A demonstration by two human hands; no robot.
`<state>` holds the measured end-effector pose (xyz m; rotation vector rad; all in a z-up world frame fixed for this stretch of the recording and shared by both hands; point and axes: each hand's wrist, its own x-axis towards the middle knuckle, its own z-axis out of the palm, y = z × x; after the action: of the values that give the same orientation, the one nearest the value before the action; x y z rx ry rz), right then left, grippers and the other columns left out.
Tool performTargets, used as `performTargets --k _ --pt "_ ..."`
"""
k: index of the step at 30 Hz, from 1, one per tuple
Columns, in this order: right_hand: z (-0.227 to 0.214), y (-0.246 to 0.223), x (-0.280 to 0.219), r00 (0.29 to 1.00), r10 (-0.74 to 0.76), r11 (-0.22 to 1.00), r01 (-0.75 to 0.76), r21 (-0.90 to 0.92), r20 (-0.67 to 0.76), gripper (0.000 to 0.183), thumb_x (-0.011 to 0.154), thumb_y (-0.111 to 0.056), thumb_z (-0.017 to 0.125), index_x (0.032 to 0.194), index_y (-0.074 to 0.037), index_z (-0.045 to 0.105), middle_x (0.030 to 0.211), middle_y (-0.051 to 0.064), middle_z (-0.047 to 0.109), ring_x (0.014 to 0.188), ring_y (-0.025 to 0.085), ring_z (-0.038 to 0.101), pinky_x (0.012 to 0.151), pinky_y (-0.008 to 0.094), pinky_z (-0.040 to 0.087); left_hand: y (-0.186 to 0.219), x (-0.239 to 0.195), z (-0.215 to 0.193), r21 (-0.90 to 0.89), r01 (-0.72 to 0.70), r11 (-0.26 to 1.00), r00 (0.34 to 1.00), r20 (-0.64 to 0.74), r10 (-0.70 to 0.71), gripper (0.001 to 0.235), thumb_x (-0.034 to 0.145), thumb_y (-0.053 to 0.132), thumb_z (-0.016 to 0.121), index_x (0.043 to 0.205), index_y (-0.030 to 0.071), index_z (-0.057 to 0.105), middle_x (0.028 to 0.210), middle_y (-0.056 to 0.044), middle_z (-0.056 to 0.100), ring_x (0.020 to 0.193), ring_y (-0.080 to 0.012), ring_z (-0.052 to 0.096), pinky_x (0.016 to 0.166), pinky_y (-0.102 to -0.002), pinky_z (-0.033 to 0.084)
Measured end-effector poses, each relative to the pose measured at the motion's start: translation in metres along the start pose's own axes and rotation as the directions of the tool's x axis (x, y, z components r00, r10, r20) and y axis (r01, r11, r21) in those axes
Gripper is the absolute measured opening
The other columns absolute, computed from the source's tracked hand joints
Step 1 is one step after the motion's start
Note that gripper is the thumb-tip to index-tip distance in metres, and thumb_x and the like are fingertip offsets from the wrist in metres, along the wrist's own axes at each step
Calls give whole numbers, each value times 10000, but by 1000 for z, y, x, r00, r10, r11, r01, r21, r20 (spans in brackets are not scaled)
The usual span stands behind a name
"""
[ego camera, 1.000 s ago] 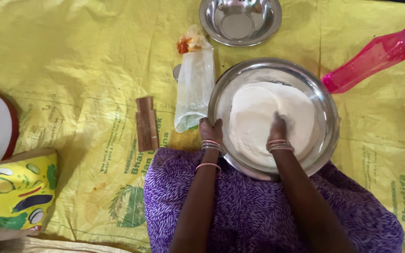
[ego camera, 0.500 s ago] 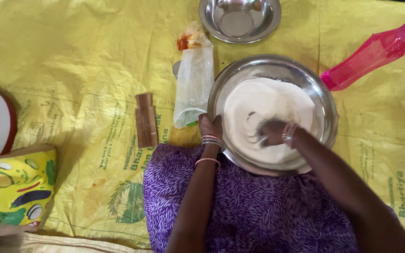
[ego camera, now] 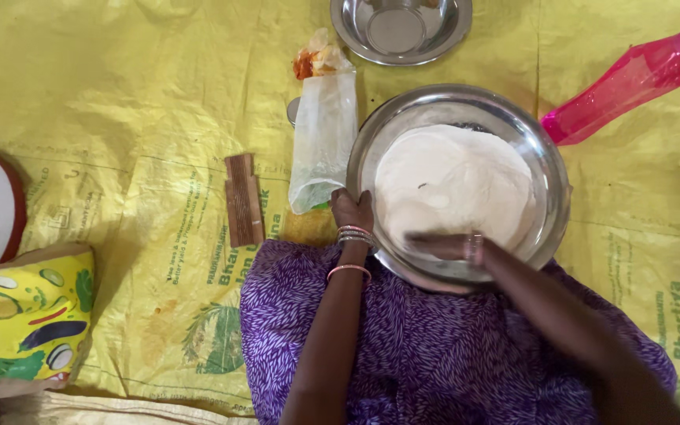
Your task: The person transfers a white dough-like substance from a plastic bag into a metal bowl and kneads it by hand. The person repeatedly folds and presses the dough within the bowl to mix it.
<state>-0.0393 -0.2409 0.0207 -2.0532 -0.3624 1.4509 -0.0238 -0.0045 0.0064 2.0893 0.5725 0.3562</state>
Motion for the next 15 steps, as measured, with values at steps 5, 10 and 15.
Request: performTargets --k 5,10,15 --pt "-8 -5 132 802 -271 950 313 -12 -533 644 1073 -407 330 1588 -24 282 1674 199 257 1567 295 218 1274 378 157 -10 2 5 -30 9 1000 1000 -10 -9 371 784 187 800 927 -100 616 1050 -276 630 945 -450 625 862 -519 529" --pt "-48 -14 145 283 -166 704 705 87 -945 561 1119 -290 306 1599 -2 287 1668 199 300 1551 299 268 1268 390 202 -17 3 8 -46 -83 995 996 -40 82 374 763 182 814 889 -103 608 1032 -288 627 960 -479 601 863 -553 504" --pt "-5 -36 106 210 21 633 754 176 -977 576 1114 -344 330 1584 -11 304 1671 166 315 1518 250 327 1243 375 254 -13 2 8 -41 -9 999 999 -43 8 383 770 198 805 901 -107 613 1043 -282 631 964 -470 606 861 -552 509"
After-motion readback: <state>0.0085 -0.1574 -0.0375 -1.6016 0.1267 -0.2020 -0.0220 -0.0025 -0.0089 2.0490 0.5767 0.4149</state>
